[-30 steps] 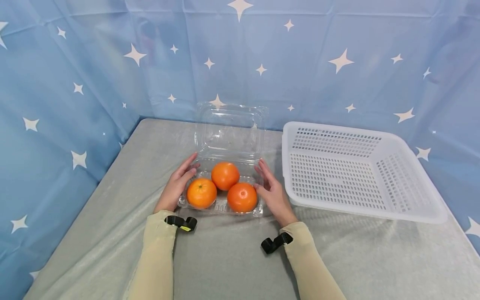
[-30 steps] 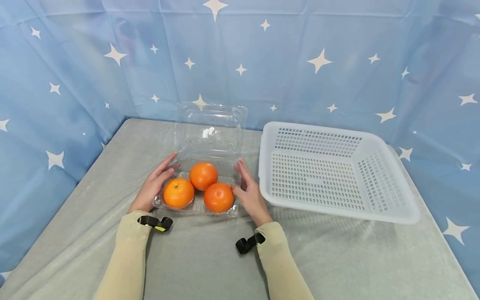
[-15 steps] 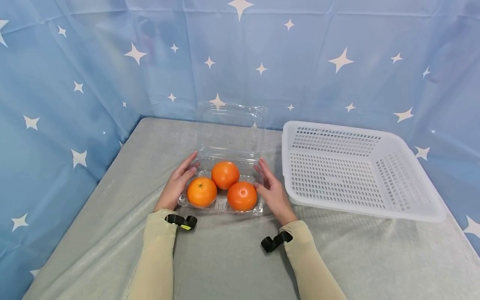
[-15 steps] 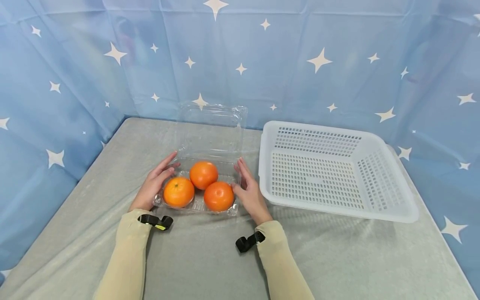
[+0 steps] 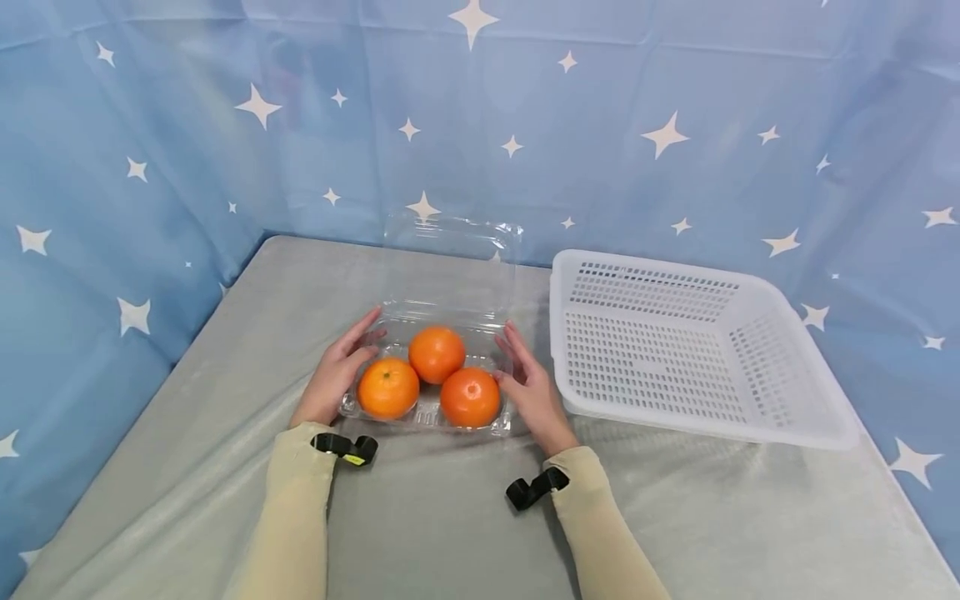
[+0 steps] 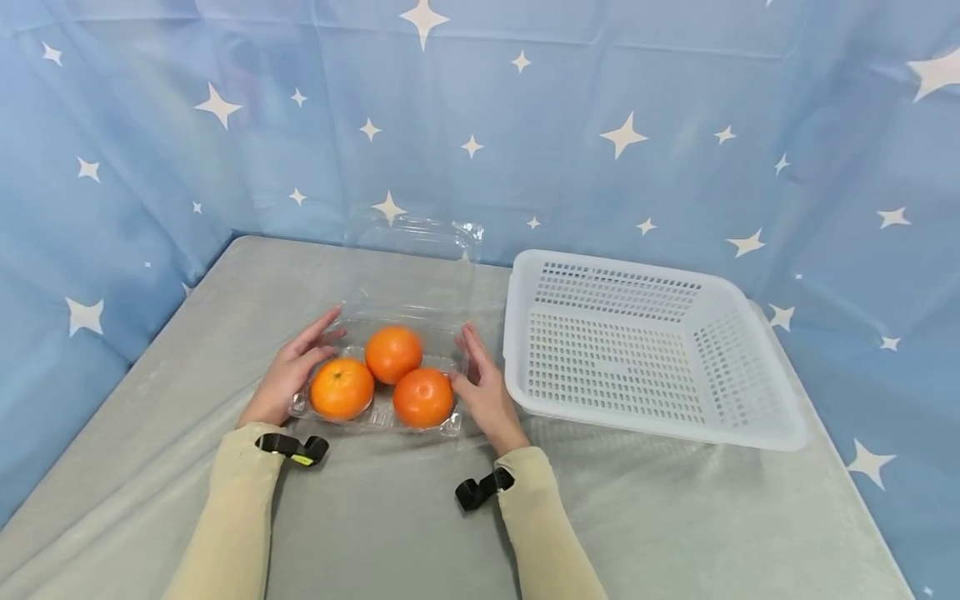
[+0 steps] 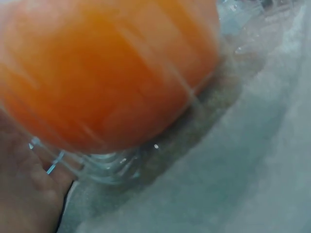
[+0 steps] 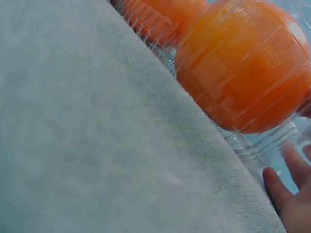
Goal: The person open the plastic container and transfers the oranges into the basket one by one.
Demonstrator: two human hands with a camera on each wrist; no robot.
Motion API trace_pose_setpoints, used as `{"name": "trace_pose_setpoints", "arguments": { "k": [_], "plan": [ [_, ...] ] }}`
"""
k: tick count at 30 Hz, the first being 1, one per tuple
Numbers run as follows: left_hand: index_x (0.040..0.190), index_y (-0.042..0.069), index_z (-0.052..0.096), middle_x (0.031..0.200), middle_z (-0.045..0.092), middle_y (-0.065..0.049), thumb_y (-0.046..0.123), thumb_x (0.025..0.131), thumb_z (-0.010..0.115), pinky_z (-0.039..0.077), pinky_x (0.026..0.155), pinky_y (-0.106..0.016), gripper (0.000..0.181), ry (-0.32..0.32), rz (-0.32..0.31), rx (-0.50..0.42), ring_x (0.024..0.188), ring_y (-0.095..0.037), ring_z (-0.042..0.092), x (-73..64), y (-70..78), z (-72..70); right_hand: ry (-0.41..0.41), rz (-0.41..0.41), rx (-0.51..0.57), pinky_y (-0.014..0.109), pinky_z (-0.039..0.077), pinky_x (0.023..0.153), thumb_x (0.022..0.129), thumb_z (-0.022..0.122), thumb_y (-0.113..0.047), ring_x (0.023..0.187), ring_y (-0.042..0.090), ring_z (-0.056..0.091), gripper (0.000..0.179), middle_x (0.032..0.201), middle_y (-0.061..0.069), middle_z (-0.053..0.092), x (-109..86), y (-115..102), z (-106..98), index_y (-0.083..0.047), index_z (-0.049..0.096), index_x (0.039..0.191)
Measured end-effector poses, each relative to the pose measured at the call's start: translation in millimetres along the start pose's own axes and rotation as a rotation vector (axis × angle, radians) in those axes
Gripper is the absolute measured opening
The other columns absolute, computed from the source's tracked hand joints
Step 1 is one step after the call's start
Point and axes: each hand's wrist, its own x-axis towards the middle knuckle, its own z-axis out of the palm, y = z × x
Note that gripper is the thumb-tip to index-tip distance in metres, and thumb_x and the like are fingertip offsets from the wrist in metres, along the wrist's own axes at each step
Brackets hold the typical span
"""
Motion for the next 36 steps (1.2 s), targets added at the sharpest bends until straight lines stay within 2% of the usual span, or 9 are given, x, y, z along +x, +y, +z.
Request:
{"name": "trace_pose_setpoints", "arguments": {
  "k": [6,10,14,17,20,24,27,32,36],
  "plan": [
    [0.140,0.023,0.032,0.136,0.039,-0.011,0.006,0.091,0.044,0.028,0.100,-0.046,0.053,-0.023,0.009,-0.014,0.125,-0.024,0.034,-4.4,6.3,2.3,0.013,0.009,-0.011,0.040,0.033,0.098,0.082,0.046,0.009,0.129,0.028,0.029,0.070,0.142,0.013,0.029,-2.2,1.1,-0.3,-0.020,0.023,0.142],
    [0.140,0.023,0.032,0.136,0.040,-0.012,0.005,0.090,0.043,0.028,0.100,-0.046,0.053,-0.016,0.020,-0.023,0.125,-0.024,0.034,-3.4,4.5,3.4,0.008,0.020,-0.025,0.027,0.039,0.093,0.083,0.047,0.007,0.127,0.033,0.030,0.070,0.142,0.014,0.030,-2.0,-0.6,-2.7,-0.021,0.022,0.142],
    [0.139,0.023,0.033,0.135,0.040,-0.012,0.005,0.090,0.044,0.027,0.100,-0.047,0.053,-0.017,0.033,-0.034,0.125,-0.024,0.035,-2.7,4.0,3.6,0.009,0.021,-0.037,0.022,0.039,0.091,0.083,0.047,0.007,0.126,0.033,0.031,0.070,0.142,0.014,0.029,-0.7,-1.9,-4.2,-0.021,0.022,0.142],
    [0.139,0.024,0.034,0.134,0.041,-0.013,0.006,0.090,0.044,0.027,0.100,-0.046,0.053,-0.017,0.043,-0.038,0.125,-0.024,0.035,-2.3,4.3,2.9,0.008,0.029,-0.050,0.026,0.039,0.093,0.083,0.047,0.006,0.127,0.032,0.031,0.071,0.142,0.013,0.029,0.7,-1.8,-4.6,-0.024,0.022,0.142],
    [0.139,0.024,0.034,0.134,0.041,-0.013,0.005,0.090,0.044,0.027,0.100,-0.046,0.054,-0.015,0.048,-0.038,0.125,-0.025,0.035,-2.1,4.7,2.3,0.008,0.033,-0.056,0.035,0.035,0.096,0.084,0.047,0.006,0.127,0.031,0.030,0.070,0.142,0.012,0.030,1.4,-1.1,-4.6,-0.026,0.022,0.142],
    [0.138,0.028,0.035,0.133,0.043,-0.012,0.004,0.089,0.043,0.029,0.099,-0.046,0.055,-0.006,0.032,-0.032,0.123,-0.025,0.036,-1.9,4.7,1.6,-0.002,0.021,-0.030,0.045,0.030,0.098,0.084,0.046,0.007,0.129,0.029,0.028,0.070,0.143,0.011,0.028,1.7,0.9,-3.5,-0.023,0.022,0.142],
    [0.137,0.030,0.036,0.133,0.043,-0.012,0.004,0.089,0.043,0.030,0.098,-0.045,0.055,0.000,0.023,-0.024,0.122,-0.025,0.037,-2.0,4.4,1.0,-0.004,0.011,-0.019,0.046,0.030,0.098,0.084,0.046,0.007,0.129,0.028,0.028,0.069,0.144,0.010,0.026,1.5,2.2,-2.5,-0.018,0.020,0.143],
    [0.138,0.026,0.035,0.133,0.043,-0.012,0.004,0.089,0.042,0.030,0.098,-0.045,0.055,0.001,0.023,-0.022,0.123,-0.025,0.036,-2.8,4.2,-0.4,0.000,0.006,-0.017,0.047,0.028,0.098,0.083,0.047,0.008,0.129,0.024,0.028,0.068,0.143,0.012,0.027,2.0,3.7,-0.7,-0.010,0.018,0.143],
    [0.139,0.026,0.034,0.133,0.043,-0.012,0.004,0.089,0.042,0.030,0.098,-0.046,0.055,0.001,0.023,-0.019,0.123,-0.026,0.037,-4.1,4.2,-1.8,-0.003,0.007,-0.007,0.047,0.029,0.098,0.083,0.047,0.008,0.129,0.023,0.028,0.068,0.144,0.012,0.026,1.9,4.6,0.9,-0.009,0.018,0.143]
  ]
}}
